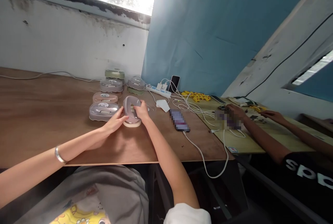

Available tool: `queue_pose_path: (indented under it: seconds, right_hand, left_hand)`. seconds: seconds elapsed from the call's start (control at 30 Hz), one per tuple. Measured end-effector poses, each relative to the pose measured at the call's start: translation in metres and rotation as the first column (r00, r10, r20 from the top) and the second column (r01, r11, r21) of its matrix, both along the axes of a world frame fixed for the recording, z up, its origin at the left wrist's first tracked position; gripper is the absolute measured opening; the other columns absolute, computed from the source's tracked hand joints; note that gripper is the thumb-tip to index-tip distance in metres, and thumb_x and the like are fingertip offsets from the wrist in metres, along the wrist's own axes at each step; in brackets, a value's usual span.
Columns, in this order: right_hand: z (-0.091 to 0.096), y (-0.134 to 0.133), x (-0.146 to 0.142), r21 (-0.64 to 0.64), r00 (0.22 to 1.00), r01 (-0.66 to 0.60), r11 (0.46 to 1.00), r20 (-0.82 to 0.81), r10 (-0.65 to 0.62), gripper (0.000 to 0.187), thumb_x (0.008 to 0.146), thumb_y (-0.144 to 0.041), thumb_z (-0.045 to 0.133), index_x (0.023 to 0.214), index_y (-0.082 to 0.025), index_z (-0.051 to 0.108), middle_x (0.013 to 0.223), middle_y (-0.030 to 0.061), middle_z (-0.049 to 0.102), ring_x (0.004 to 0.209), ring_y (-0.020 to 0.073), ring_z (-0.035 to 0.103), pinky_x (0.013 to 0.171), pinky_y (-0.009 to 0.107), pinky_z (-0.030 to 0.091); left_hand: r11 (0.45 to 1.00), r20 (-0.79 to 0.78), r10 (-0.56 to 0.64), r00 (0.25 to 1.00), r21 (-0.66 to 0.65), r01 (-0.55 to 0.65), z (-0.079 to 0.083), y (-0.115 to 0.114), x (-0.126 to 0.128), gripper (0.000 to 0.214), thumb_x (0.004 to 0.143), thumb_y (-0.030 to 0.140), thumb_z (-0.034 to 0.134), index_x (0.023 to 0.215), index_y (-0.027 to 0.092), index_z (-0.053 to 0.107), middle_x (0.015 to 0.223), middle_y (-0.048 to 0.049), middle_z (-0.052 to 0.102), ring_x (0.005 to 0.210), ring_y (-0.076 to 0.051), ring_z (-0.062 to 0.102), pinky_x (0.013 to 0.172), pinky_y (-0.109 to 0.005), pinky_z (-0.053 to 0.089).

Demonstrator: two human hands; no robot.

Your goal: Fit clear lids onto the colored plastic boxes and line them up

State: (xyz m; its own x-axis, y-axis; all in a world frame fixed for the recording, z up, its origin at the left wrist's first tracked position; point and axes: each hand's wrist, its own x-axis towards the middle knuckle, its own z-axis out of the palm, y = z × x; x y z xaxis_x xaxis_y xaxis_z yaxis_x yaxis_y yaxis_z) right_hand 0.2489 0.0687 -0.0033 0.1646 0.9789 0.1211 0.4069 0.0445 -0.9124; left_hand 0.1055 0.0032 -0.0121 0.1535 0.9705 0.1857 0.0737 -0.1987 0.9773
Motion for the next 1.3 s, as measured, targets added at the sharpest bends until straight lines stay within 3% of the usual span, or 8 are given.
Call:
queue_pose_path:
  seconds: [0.17,0.33,0.67,0.97,1.1,1.3]
  right_hand:
    - [-0.004,-0.002,0.001,0.002,0.993,-0.028,1.0,0.112,0.027,0.06,0.065,-0.004,0.06,0.122,-0.021,0.051,0.118,0.0065,0.063,0.11,0.0211,0.057,0.097,0.035,0.043]
    - [-0.001,-0.002,0.002,0.019,0.986,-0.068,0.997,0.155,0.065,0.058,0.063,-0.004,0.056,0.118,-0.02,0.055,0.123,0.0078,0.061,0.114,0.0204,0.056,0.098,0.033,0.042]
    - [0.005,-0.006,0.001,0.03,0.982,-0.088,0.996,0.17,0.082,0.039,0.071,-0.016,0.057,0.11,-0.013,0.06,0.121,0.0124,0.062,0.115,0.0213,0.056,0.098,0.032,0.041]
    - [0.004,-0.005,0.007,0.007,0.977,-0.087,0.996,0.198,0.083,0.025,0.073,-0.02,0.057,0.097,-0.017,0.062,0.111,0.0089,0.067,0.107,0.0211,0.06,0.093,0.033,0.044]
    - [0.004,-0.005,0.008,0.01,0.974,-0.087,0.996,0.21,0.083,0.027,0.073,-0.02,0.058,0.1,-0.016,0.062,0.115,0.0111,0.065,0.111,0.0229,0.058,0.095,0.034,0.043]
    - [0.002,-0.004,0.008,0.008,0.974,-0.094,0.996,0.209,0.09,0.029,0.075,-0.019,0.058,0.103,-0.016,0.063,0.116,0.0106,0.065,0.11,0.0223,0.059,0.095,0.034,0.043]
  left_hand:
    - [0.999,-0.03,-0.011,1.0,-0.038,0.01,-0.006,-0.001,0.001,0.046,0.071,0.022,0.06,0.115,0.014,0.052,0.131,-0.0142,0.052,0.125,-0.028,0.044,0.105,-0.037,0.031]
    - [0.998,0.001,-0.013,1.0,-0.068,0.013,0.001,-0.007,0.001,0.04,0.072,0.017,0.058,0.111,0.017,0.051,0.123,-0.0103,0.058,0.116,-0.024,0.052,0.099,-0.033,0.037]
    - [0.99,-0.038,0.044,0.998,-0.132,-0.048,0.008,-0.013,-0.004,0.017,0.07,0.019,0.062,0.083,0.018,0.051,0.097,-0.0069,0.063,0.102,-0.026,0.056,0.087,-0.033,0.042]
    - [0.989,-0.145,0.049,0.988,-0.129,-0.068,-0.003,-0.007,-0.003,0.023,0.069,0.022,0.062,0.087,0.016,0.051,0.1,-0.0101,0.06,0.098,-0.027,0.057,0.088,-0.038,0.042]
    - [0.996,-0.181,0.031,0.983,-0.08,-0.047,-0.005,-0.004,-0.003,0.035,0.07,0.023,0.059,0.103,0.013,0.051,0.114,-0.0148,0.058,0.109,-0.029,0.055,0.093,-0.04,0.041]
    - [0.998,-0.251,-0.021,0.968,0.048,0.034,-0.009,0.002,-0.007,0.066,0.067,0.027,0.065,0.13,0.017,0.045,0.15,-0.0133,0.03,0.141,-0.029,0.017,0.114,-0.041,0.013]
